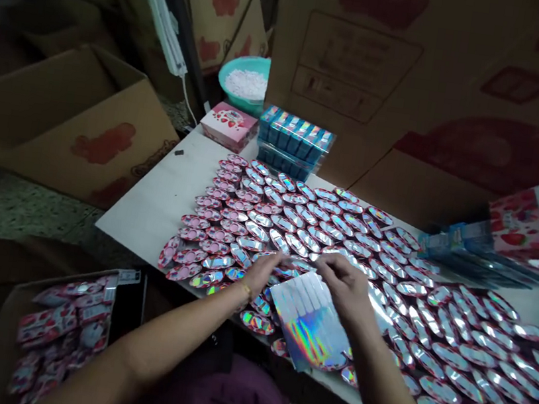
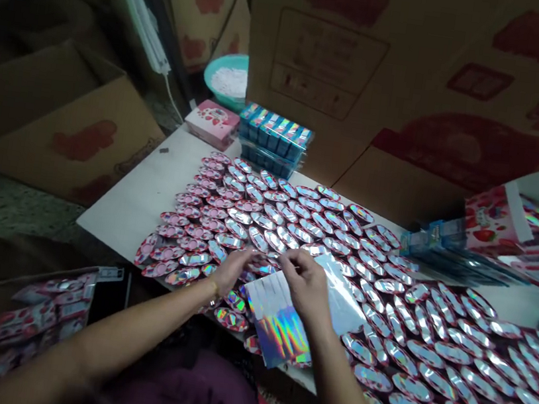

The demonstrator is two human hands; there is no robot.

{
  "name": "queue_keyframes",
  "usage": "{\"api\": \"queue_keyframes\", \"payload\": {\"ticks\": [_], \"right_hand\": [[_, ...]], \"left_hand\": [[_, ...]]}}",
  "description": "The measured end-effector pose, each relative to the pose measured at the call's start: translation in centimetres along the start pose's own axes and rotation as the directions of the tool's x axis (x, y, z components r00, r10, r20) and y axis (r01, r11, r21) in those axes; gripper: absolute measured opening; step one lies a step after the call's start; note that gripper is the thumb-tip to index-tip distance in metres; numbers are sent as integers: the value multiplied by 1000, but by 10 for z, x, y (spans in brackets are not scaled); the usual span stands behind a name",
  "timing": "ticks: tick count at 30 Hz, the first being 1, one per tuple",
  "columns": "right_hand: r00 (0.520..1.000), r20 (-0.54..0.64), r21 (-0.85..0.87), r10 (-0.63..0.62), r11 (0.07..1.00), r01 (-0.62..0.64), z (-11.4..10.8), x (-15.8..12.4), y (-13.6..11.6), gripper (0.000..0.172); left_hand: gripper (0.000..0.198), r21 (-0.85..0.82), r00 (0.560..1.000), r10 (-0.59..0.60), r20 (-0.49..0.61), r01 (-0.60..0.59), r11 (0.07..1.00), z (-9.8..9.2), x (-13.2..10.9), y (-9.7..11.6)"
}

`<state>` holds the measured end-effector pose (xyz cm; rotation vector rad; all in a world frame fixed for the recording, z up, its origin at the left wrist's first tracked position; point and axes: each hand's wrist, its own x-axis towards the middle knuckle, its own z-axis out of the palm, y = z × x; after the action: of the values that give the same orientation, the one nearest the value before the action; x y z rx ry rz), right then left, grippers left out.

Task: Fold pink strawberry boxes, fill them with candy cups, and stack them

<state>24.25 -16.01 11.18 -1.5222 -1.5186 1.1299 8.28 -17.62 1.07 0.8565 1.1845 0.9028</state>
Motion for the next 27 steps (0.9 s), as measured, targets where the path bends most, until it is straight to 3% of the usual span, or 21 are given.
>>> {"api": "queue_keyframes", "payload": {"ticks": [2,5,8,11,14,18,22,27], "right_hand": [[988,-15,213,153,966,-147,39,7,10,22],[951,-1,419,309,864,-280,91,17,25,25],[924,2,514,382,792,-329,126,33,35,27],[924,-47,515,380,802,-303,145,60,42,28],[940,-180,406,288,893,-196,152,93,53,28],[926,-351,123,137,987,-99,153,130,73,28],[931,-365,-151,-6,987,-53,150,149,88,26],[956,-285,-422,-67,905,-62,148,156,94,23]], "left_hand": [[55,-215,994,-87,-70,70,974,-25,-21,12],[40,-242,975,-118,-188,70,968,-60,-31,23],[32,-138,955,-97,-279,60,989,-89,-10,26],[29,53,959,-34,-280,51,997,-110,28,26],[29,347,959,69,-274,32,937,-120,69,30],[28,729,938,232,-257,31,684,-115,111,37],[29,856,929,256,-267,107,506,-105,130,35],[30,871,928,192,-318,207,445,-99,136,30]]}}
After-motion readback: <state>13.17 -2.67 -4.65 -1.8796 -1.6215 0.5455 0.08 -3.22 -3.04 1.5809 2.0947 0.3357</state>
